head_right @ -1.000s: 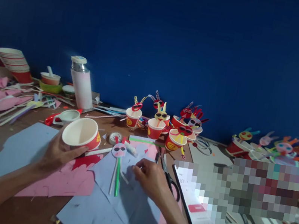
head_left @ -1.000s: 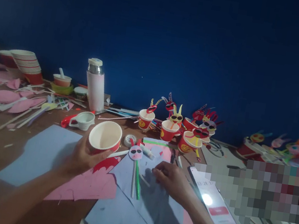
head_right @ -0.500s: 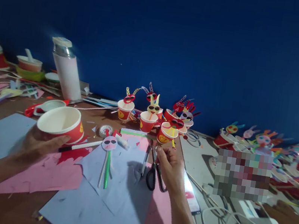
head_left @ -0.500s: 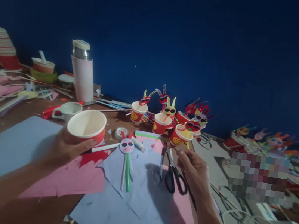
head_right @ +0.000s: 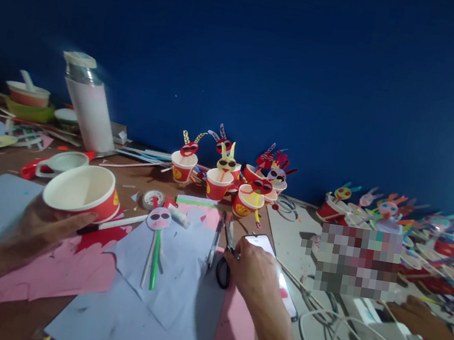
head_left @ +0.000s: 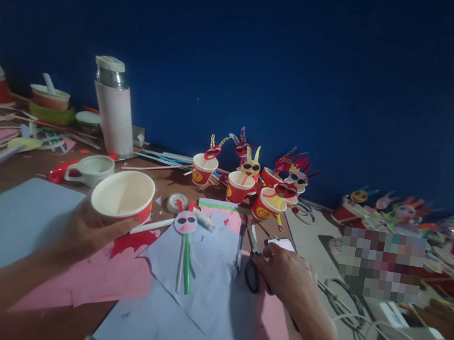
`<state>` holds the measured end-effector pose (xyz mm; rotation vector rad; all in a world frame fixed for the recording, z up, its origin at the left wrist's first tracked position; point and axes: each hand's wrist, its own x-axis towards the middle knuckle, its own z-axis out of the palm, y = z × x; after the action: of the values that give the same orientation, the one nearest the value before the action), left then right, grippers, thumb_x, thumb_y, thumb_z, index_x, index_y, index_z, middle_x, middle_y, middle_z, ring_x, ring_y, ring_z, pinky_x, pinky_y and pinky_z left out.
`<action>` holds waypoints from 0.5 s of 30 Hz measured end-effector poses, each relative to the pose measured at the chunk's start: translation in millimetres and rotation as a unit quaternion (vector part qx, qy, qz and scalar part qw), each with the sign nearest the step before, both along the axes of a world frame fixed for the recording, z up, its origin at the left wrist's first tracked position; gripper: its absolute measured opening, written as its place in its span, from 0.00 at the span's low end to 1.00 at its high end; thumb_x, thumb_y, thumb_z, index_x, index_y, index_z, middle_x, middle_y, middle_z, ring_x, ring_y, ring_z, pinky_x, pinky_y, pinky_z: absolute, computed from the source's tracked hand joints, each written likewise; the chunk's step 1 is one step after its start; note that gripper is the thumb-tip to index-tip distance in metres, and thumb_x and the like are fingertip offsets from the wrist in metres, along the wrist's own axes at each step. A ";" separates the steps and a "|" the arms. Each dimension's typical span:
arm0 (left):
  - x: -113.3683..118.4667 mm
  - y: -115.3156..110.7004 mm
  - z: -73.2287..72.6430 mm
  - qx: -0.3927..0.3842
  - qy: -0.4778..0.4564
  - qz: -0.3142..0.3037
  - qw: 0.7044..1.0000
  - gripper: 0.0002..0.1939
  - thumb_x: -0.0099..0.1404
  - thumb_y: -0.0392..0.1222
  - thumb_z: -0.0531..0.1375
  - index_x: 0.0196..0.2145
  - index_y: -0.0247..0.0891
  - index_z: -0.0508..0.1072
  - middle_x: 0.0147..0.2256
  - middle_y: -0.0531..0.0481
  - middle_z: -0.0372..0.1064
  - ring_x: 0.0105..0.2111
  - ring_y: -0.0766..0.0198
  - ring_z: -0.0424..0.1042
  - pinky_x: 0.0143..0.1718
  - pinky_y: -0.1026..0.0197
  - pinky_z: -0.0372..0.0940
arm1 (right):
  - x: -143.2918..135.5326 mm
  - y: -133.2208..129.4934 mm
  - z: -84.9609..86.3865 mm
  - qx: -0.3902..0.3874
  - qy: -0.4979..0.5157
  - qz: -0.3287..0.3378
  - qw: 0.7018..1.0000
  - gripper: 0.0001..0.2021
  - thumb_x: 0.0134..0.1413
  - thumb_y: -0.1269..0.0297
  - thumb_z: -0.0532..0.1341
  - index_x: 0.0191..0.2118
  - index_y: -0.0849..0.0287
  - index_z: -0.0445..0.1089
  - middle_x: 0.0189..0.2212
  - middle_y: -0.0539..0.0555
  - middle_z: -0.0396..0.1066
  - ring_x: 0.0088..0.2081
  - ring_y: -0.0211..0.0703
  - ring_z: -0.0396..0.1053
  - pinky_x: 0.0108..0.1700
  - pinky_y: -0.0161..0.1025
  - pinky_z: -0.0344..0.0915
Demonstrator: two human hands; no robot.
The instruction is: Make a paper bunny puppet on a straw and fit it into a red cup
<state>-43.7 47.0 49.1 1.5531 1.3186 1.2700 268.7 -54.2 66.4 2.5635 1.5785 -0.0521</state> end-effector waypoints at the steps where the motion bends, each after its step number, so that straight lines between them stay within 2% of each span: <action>1: -0.1 -0.2 -0.4 -0.017 -0.004 -0.003 1.000 0.36 0.43 0.53 0.68 0.49 0.38 0.68 0.39 0.44 0.75 0.41 0.48 0.74 0.41 0.46 0.71 | 0.6 -0.3 -1.1 -0.007 -0.008 0.001 1.000 0.14 0.53 0.50 0.56 0.32 0.54 0.71 0.30 0.58 0.76 0.34 0.55 0.73 0.30 0.40 0.56; 3: -0.2 -0.5 -0.7 -0.039 -0.006 -0.006 0.999 0.36 0.43 0.52 0.68 0.49 0.38 0.68 0.41 0.44 0.74 0.43 0.47 0.73 0.44 0.45 0.70 | 1.4 -0.4 -4.4 -0.016 -0.021 0.012 1.000 0.17 0.54 0.47 0.54 0.33 0.55 0.71 0.30 0.60 0.76 0.34 0.57 0.74 0.31 0.42 0.58; 6: 0.2 -1.7 1.0 -0.031 -0.018 -0.012 0.999 0.34 0.43 0.50 0.68 0.49 0.38 0.68 0.42 0.44 0.74 0.45 0.48 0.72 0.47 0.46 0.68 | 1.2 0.1 -9.1 -0.019 -0.032 0.026 0.999 0.18 0.55 0.48 0.53 0.34 0.57 0.72 0.30 0.62 0.76 0.34 0.59 0.74 0.31 0.42 0.59; 11: 1.4 -4.3 5.0 -0.039 -0.041 -0.018 0.998 0.33 0.43 0.49 0.69 0.47 0.37 0.69 0.39 0.44 0.75 0.41 0.48 0.74 0.42 0.48 0.72 | 0.9 -1.0 -13.0 -0.038 -0.041 0.022 0.998 0.14 0.52 0.58 0.56 0.39 0.59 0.72 0.32 0.64 0.76 0.36 0.59 0.74 0.33 0.43 0.61; 15: 1.1 -4.2 4.2 -0.028 -0.038 -0.022 0.999 0.35 0.43 0.50 0.68 0.48 0.37 0.68 0.39 0.44 0.75 0.43 0.47 0.73 0.45 0.46 0.70 | -0.2 -2.9 -17.5 -0.047 -0.036 0.012 0.998 0.14 0.51 0.59 0.54 0.37 0.60 0.73 0.31 0.64 0.76 0.35 0.59 0.74 0.33 0.43 0.62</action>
<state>-42.6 42.8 53.3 1.4738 1.2557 1.2423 268.6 -57.1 48.9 2.4462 1.5425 -0.0308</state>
